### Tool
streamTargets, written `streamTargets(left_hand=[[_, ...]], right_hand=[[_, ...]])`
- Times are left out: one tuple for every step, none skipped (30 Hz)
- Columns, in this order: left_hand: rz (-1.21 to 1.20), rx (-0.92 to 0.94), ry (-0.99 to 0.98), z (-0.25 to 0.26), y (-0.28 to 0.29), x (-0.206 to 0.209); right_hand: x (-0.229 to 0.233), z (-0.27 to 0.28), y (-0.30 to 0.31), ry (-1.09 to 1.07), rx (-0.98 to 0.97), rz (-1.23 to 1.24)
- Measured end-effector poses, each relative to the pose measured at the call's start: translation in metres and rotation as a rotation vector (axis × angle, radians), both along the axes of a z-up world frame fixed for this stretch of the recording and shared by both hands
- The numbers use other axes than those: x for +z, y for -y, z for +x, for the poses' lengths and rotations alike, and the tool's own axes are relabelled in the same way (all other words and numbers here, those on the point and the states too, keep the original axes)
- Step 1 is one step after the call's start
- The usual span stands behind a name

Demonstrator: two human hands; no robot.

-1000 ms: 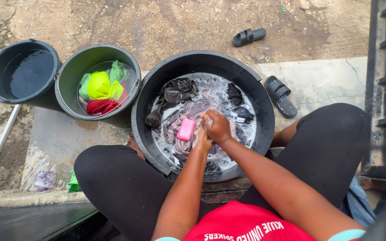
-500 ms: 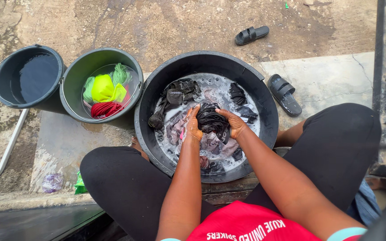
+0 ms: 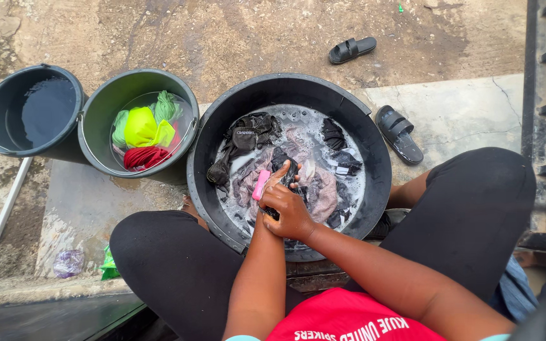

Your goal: The person washes laundry by hand in a basin, applying bar soap and scrubbing each item individually before rinsing.

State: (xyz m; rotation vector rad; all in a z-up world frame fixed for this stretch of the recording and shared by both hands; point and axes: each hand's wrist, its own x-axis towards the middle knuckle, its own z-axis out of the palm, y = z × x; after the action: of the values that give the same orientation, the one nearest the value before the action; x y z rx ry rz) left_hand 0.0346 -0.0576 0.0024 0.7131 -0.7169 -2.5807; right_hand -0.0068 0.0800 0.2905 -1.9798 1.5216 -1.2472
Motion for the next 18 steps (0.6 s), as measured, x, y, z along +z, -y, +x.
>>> streamTargets(left_hand=[[0.110,0.121,-0.128,-0.003,-0.005,-0.003],[0.220,0.242,-0.256,-0.012,-0.015,-0.004],[0.333,0.362,-0.386,-0.022,-0.026,-0.004],[0.351,0.359,-0.339,-0.033,-0.034,-0.002],[0.369,0.355,-0.296,-0.048,-0.042,0.000],[0.386,0.351,-0.252,-0.064,-0.051,0.004],[0.397,0.343,-0.204,-0.075,-0.054,0.009],[0.407,0.336,-0.155,-0.084,-0.056,0.013],[0.418,0.330,-0.106,-0.086,-0.056,0.016],[0.414,0.388,-0.091,-0.083,-0.053,0.017],[0.411,0.447,-0.079,-0.079,-0.047,0.017],[0.408,0.506,-0.068,-0.074,-0.042,0.018],[0.369,0.488,-0.053,-0.066,-0.037,0.017],[0.331,0.469,-0.038,-0.051,-0.030,0.015],[0.294,0.451,-0.021,-0.032,-0.023,0.013],[0.258,0.433,-0.005,-0.013,-0.016,0.015],[0.240,0.415,-0.015,0.000,-0.011,0.017],[0.236,0.395,-0.036,0.004,-0.014,0.020]], right_hand=[[-0.005,-0.003,0.004,-0.041,-0.050,0.013],[-0.015,-0.010,0.013,-0.082,-0.100,0.026],[-0.030,-0.021,0.021,-0.125,-0.150,0.042],[-0.047,-0.036,0.033,-0.126,-0.265,0.035],[-0.064,-0.058,0.047,-0.130,-0.381,0.027],[-0.080,-0.083,0.056,0.034,-0.524,0.174],[-0.092,-0.102,0.063,0.209,-0.665,0.316],[-0.102,-0.116,0.067,0.248,-0.703,0.382],[-0.108,-0.126,0.070,0.287,-0.739,0.451],[-0.108,-0.129,0.071,0.327,-0.774,0.520],[-0.103,-0.123,0.067,0.277,-0.730,0.458],[-0.096,-0.106,0.057,0.228,-0.686,0.397],[-0.085,-0.084,0.045,0.179,-0.642,0.341],[-0.073,-0.062,0.038,0.134,-0.538,0.225],[-0.061,-0.040,0.030,0.089,-0.433,0.114],[-0.050,-0.019,0.020,0.019,-0.319,0.051],[-0.042,-0.007,0.013,-0.049,-0.206,-0.013],[-0.037,-0.007,0.015,-0.079,-0.199,0.051]])
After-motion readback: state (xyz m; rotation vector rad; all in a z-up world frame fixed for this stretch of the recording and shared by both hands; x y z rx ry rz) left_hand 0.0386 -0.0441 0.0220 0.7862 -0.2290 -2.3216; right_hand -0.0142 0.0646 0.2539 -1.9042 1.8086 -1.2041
